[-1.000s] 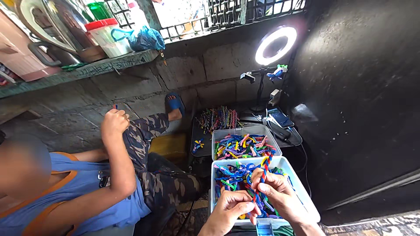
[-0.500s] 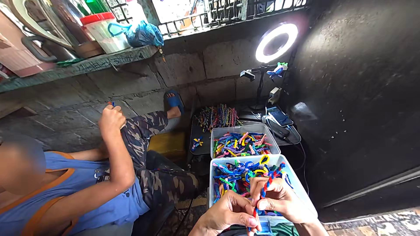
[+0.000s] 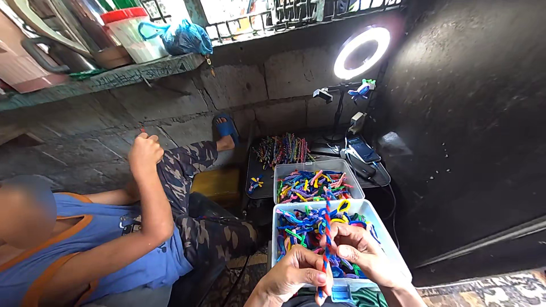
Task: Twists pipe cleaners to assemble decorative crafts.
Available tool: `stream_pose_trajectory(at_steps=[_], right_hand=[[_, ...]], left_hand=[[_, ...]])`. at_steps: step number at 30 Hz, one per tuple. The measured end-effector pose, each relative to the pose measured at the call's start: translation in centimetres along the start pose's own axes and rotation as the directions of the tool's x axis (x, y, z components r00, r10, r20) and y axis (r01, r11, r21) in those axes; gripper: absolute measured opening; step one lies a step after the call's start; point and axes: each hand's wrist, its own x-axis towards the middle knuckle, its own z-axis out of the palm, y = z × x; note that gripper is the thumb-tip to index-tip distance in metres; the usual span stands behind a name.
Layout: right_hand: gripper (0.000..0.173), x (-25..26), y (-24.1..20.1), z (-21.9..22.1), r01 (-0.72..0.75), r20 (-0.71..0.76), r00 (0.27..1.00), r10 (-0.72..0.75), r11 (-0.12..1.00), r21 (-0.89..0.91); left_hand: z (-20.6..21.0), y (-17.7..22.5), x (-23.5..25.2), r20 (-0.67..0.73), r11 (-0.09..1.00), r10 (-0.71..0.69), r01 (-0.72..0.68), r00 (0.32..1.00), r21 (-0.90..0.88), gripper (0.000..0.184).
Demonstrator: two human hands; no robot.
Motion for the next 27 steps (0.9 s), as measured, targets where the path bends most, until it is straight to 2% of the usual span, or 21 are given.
stream_pose_trajectory(at_steps=[2,4,6,8,10,12,14,16,18,20,22,25,27], right_hand=[[0.032,0.0,0.1,0.0,-0.012,0.069,0.998,0.011,1.000,0.014],[0.025,0.1,0.3,0.1,0.025,0.115,0.993,-0.029,0.999,0.030],[0.015,0.1,0.5,0.2,0.065,0.089,0.994,-0.070,0.996,0.059],[0.013,0.0,0.5,0.4,0.077,0.003,0.997,-0.077,0.997,0.023],[0.019,-0.1,0.3,0.9,0.063,-0.106,0.991,-0.076,0.991,-0.116],[0.027,0.0,0.3,1.7,0.054,-0.220,0.965,-0.144,0.926,-0.372],[0.031,0.1,0.8,2.3,0.046,-0.263,0.930,-0.257,0.790,-0.612],[0.030,0.2,1.2,2.7,0.015,-0.285,0.913,-0.291,0.723,-0.690],[0.032,0.2,1.4,2.6,-0.054,-0.350,0.909,-0.228,0.766,-0.640],[0.029,0.3,1.3,2.4,-0.145,-0.416,0.902,-0.112,0.830,-0.538],[0.021,0.4,1.0,2.0,-0.210,-0.447,0.894,-0.028,0.855,-0.474],[0.031,0.5,0.2,1.0,-0.236,-0.492,0.871,-0.007,0.872,-0.430],[0.029,0.6,-0.7,0.3,-0.240,-0.542,0.840,-0.012,0.888,-0.391]], left_hand=[[0.0,-0.2,0.1,0.028,0.999,-0.009,0.009,1.000,-0.032,0.018],[0.0,-0.5,0.2,0.034,0.997,-0.020,0.022,0.999,-0.072,0.018],[0.0,-0.6,0.2,0.032,0.998,-0.022,0.024,0.999,-0.063,0.018],[0.3,-0.6,0.1,-0.045,0.999,-0.018,0.021,0.999,0.047,0.016],[0.6,-0.4,0.0,-0.197,0.967,0.032,0.020,0.980,0.255,0.013],[0.8,-0.1,-0.1,-0.344,0.878,0.124,0.060,0.931,0.476,0.010],[0.9,0.0,-0.1,-0.425,0.746,0.211,0.136,0.880,0.652,0.010],[0.9,-0.3,0.1,-0.440,0.604,0.308,0.184,0.843,0.775,0.014],[0.8,-0.8,0.3,-0.410,0.468,0.417,0.196,0.811,0.862,0.019],[0.6,-1.0,0.5,-0.388,0.406,0.455,0.202,0.801,0.891,0.021],[0.3,-0.7,0.7,-0.394,0.387,0.446,0.224,0.804,0.895,0.022],[-1.6,0.9,1.2,-0.477,0.382,0.388,0.334,0.788,0.862,0.024],[-3.7,2.6,1.8,-0.583,0.419,0.313,0.442,0.749,0.793,0.026]])
